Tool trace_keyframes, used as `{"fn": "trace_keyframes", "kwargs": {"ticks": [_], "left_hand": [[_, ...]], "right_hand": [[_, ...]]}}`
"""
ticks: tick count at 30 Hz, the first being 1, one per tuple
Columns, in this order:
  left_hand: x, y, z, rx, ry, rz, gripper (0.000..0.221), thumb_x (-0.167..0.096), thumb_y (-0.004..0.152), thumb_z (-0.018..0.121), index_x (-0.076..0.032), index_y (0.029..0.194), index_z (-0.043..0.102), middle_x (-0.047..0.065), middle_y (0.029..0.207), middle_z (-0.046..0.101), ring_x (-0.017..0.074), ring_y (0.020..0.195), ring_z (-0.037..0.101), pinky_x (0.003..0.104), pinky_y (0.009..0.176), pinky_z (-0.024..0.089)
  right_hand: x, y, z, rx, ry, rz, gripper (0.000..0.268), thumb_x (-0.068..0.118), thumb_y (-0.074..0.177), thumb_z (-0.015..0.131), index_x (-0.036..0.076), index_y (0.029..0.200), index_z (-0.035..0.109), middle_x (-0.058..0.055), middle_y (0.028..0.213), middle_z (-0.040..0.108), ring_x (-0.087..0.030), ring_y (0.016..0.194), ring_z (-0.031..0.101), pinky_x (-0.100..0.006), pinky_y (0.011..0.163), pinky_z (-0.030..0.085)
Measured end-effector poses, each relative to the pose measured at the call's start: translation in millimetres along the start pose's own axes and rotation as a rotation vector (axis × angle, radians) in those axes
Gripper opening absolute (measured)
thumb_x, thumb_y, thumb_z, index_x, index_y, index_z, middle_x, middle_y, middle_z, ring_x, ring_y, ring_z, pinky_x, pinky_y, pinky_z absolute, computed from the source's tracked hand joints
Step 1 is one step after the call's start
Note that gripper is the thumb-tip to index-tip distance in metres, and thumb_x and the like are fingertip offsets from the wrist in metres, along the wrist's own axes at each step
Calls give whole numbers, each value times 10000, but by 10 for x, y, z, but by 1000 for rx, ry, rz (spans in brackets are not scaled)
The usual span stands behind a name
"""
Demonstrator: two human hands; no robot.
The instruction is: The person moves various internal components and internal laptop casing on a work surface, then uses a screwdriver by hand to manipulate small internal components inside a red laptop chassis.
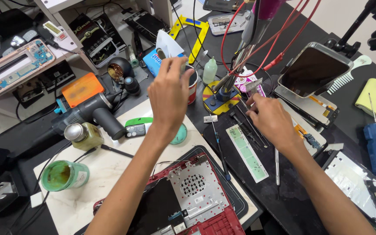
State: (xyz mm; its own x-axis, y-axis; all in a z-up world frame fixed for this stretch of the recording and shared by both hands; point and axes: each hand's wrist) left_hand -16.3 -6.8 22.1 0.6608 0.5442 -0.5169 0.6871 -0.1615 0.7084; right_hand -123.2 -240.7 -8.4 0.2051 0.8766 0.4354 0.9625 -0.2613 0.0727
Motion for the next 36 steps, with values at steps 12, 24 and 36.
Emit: {"fn": "trace_keyframes", "kwargs": {"ticks": [12,24,36], "left_hand": [[-576,-550,51,273,-428,-41,325,-286,952,778,20,1055,743,177,964,759,291,865,738,361,700,562],[-178,210,-125,40,-368,-132,163,-68,963,685,-11,1106,739,148,959,787,210,745,771,319,673,567],[6,73,137,208,-89,-162,254,-129,907,747,-9,1128,708,192,973,762,384,881,738,447,746,553]], "right_hand": [[540,-347,-383,-16,221,-120,276,95,794,767,30,1062,753,-96,699,667,-144,569,568,-295,559,482],[543,-377,-802,-75,243,-117,340,242,847,788,75,1141,750,-41,863,769,-82,666,650,-263,612,533],[-72,-247,-723,555,-274,379,270,279,868,778,10,864,760,-112,692,769,-221,592,746,-375,619,578]]}}
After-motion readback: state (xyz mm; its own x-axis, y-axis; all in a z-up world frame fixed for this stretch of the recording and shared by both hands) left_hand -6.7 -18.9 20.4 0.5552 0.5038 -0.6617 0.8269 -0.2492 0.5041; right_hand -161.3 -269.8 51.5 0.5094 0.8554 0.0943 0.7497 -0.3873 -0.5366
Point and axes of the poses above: each hand's wrist, its own y-axis towards the middle knuckle, its own z-axis out of the palm, x = y × z
